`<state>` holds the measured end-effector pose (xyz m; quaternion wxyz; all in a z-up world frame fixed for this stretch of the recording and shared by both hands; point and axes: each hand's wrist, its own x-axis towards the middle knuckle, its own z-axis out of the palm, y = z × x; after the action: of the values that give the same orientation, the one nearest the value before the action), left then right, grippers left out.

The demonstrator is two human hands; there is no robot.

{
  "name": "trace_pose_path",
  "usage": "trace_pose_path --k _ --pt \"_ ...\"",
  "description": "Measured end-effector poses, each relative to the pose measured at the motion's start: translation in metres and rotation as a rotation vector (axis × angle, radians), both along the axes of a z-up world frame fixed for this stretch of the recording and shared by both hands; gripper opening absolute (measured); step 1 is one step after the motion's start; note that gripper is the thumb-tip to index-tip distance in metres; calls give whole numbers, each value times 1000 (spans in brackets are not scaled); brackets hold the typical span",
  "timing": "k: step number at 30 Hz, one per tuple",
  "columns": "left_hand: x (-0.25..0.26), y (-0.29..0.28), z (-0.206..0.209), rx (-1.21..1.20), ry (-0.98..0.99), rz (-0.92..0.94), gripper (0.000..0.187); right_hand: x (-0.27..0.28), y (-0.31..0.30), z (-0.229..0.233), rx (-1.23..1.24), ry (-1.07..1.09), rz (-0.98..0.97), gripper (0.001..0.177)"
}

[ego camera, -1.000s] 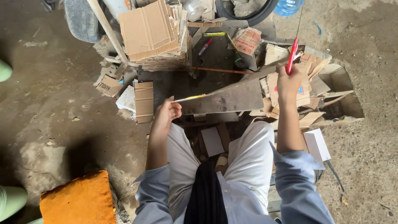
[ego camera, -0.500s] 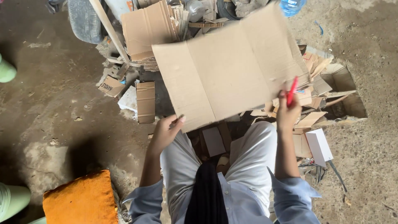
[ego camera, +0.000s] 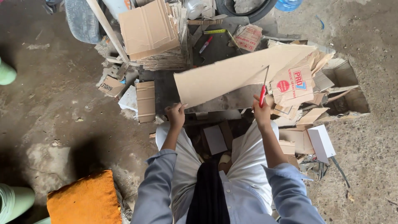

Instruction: Measuring, marking, and cutting cardboard pieces using a tape measure, marker, and scissors.

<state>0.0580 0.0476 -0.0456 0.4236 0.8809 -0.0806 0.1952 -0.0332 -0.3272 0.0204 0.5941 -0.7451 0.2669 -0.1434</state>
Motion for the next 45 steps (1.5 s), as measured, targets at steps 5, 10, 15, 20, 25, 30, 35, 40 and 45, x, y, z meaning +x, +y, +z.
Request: trace_pose_path --k 5,10,15,20,25,30,35,40,45 --pt "19 7 -3 117 28 15 9 -36 44 75 -331 12 -94 35" --pt "25 10 0 113 29 -1 8 -45 65 111 -597 -289 -198 36" --pt "29 15 -8 152 41 -11 9 -46 84 153 -976 -314 -180 30" --pt "-1 9 56 28 125 -12 33 -38 87 153 -1150 -242 -173 25" --pt "-32 -40 223 -301 -345 249 81 -28 91 169 -1175 -284 -190 24" --pt "-23 -109 330 106 -492 -304 50 -38 101 183 -1186 -275 -110 25" --pt "45 -152 267 315 -257 -423 12 -51 109 208 -1057 -325 -50 27" --pt "66 -153 252 285 -219 -430 2 -53 112 213 -826 -449 -8 38" --pt "56 -141 287 184 -228 -607 13 -56 108 186 -801 -477 122 41"
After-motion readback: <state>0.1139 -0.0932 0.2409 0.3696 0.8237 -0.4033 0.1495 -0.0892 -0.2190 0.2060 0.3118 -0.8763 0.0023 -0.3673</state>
